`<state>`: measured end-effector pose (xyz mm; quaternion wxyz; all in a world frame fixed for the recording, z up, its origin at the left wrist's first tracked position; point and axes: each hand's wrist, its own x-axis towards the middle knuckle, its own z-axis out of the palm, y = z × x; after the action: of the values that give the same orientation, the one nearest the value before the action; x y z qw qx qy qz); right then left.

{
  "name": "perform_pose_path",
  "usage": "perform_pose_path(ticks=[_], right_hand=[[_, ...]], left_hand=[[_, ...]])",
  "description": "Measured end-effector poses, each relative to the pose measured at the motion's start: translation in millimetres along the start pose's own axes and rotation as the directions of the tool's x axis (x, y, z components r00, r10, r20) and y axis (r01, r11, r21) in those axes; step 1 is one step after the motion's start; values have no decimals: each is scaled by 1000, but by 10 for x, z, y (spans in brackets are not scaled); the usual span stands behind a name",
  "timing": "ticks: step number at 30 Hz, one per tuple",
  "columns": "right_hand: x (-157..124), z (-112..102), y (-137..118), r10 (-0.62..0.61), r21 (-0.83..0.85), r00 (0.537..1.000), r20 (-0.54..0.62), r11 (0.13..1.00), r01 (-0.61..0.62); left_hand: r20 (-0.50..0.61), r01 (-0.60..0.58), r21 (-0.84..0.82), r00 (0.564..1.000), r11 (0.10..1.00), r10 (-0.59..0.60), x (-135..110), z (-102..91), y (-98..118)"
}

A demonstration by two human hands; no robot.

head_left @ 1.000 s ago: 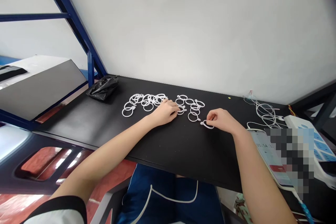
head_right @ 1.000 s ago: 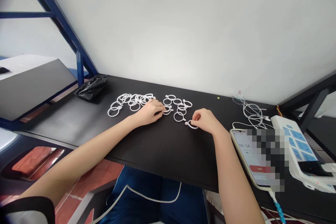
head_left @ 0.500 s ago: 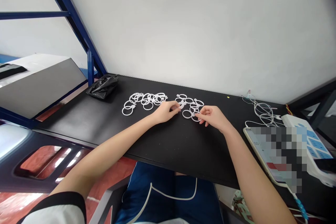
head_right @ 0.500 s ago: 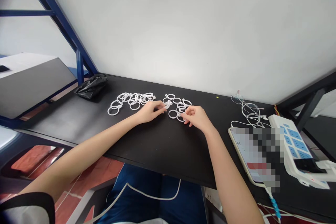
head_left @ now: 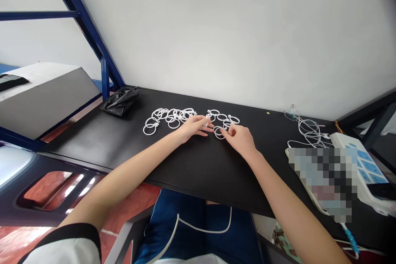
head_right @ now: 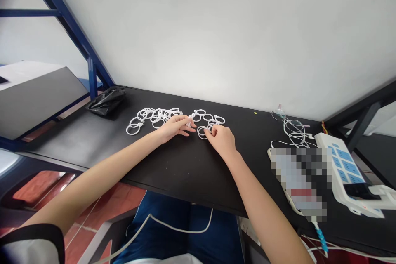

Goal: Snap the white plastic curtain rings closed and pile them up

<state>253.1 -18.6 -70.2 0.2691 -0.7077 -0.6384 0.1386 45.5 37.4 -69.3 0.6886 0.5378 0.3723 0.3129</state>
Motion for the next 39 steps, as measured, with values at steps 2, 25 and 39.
perform_pose_path(ticks=[2,25,39], right_hand=[[3,23,0,0,-12,1000,-16,1000,0],[5,-135,9,-118,323,993,-4,940,113],[-93,-4,-193,3,727,997,74,684,-56]], left_hand=[[10,13,-20,1000,1000,-12,-9,-4,1],[-6,-53,72,999,996,54,-41,58,32],[239,11,33,971,999,-18,-160,94,114]])
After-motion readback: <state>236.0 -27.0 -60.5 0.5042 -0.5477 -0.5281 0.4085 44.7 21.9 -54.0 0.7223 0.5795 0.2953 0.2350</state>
